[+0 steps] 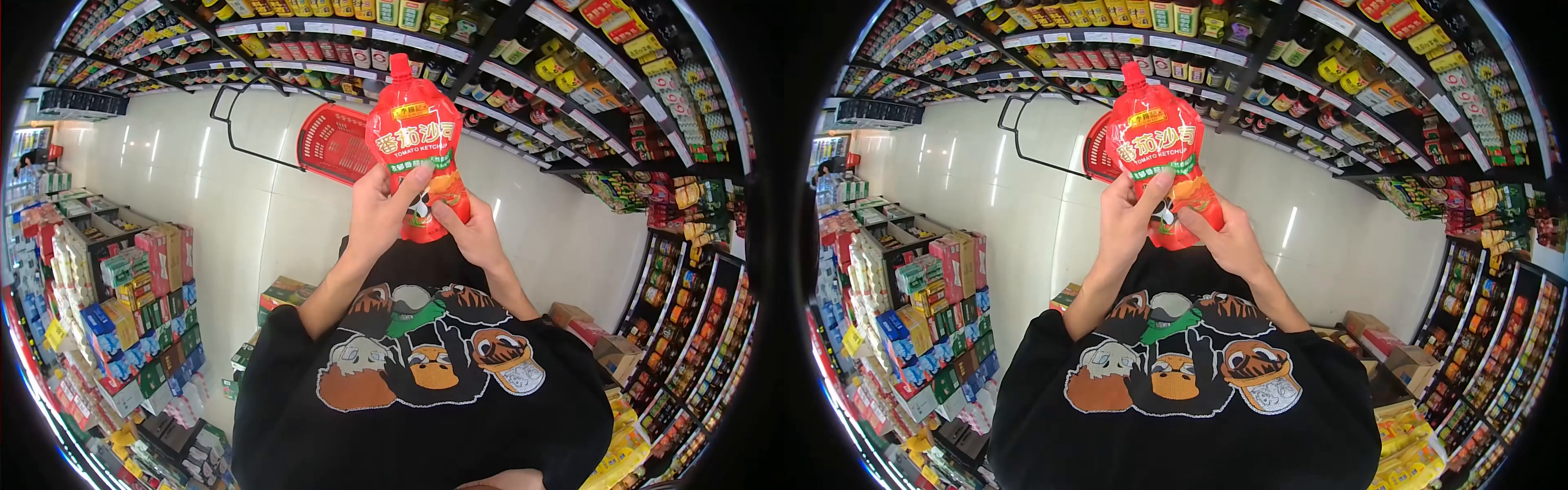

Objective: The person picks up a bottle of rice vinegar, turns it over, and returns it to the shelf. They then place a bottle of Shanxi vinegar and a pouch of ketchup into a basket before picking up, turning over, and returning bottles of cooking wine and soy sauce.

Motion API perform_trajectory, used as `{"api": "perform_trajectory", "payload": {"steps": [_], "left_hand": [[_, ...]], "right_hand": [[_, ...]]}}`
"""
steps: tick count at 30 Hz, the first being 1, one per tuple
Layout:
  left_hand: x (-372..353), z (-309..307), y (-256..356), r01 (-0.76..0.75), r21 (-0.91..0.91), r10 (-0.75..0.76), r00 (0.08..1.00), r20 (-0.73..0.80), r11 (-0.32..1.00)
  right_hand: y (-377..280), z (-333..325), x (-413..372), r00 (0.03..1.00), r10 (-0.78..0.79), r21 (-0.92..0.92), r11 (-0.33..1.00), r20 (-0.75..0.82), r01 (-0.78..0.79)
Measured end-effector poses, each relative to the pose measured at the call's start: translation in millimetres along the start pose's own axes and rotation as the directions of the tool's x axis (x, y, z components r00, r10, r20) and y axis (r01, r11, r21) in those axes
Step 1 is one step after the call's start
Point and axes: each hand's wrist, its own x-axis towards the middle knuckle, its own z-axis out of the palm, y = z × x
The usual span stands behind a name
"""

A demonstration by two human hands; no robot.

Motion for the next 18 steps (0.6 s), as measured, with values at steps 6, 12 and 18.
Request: {"api": "perform_trajectory", "payload": {"steps": [6, 12, 18], "left_hand": [[-4, 60, -25, -0.075, 0.171, 0.079, 0.997, -0.019, 0.982], [-13, 157, -80, -0.161, 0.322, 0.157, 0.987, 0.039, 0.933], [-19, 233, -118, -0.055, 0.33, 0.004, 0.988, 0.152, 0.942]], "right_hand": [[-4, -63, -28, 0.995, 0.018, 0.098, 0.995, 0.094, -0.027], [-6, -163, -64, 0.995, -0.012, 0.091, 0.996, 0.099, 0.003], [-2, -237, -117, 0.999, -0.044, 0.12, 0.992, -0.018, 0.046]]}}
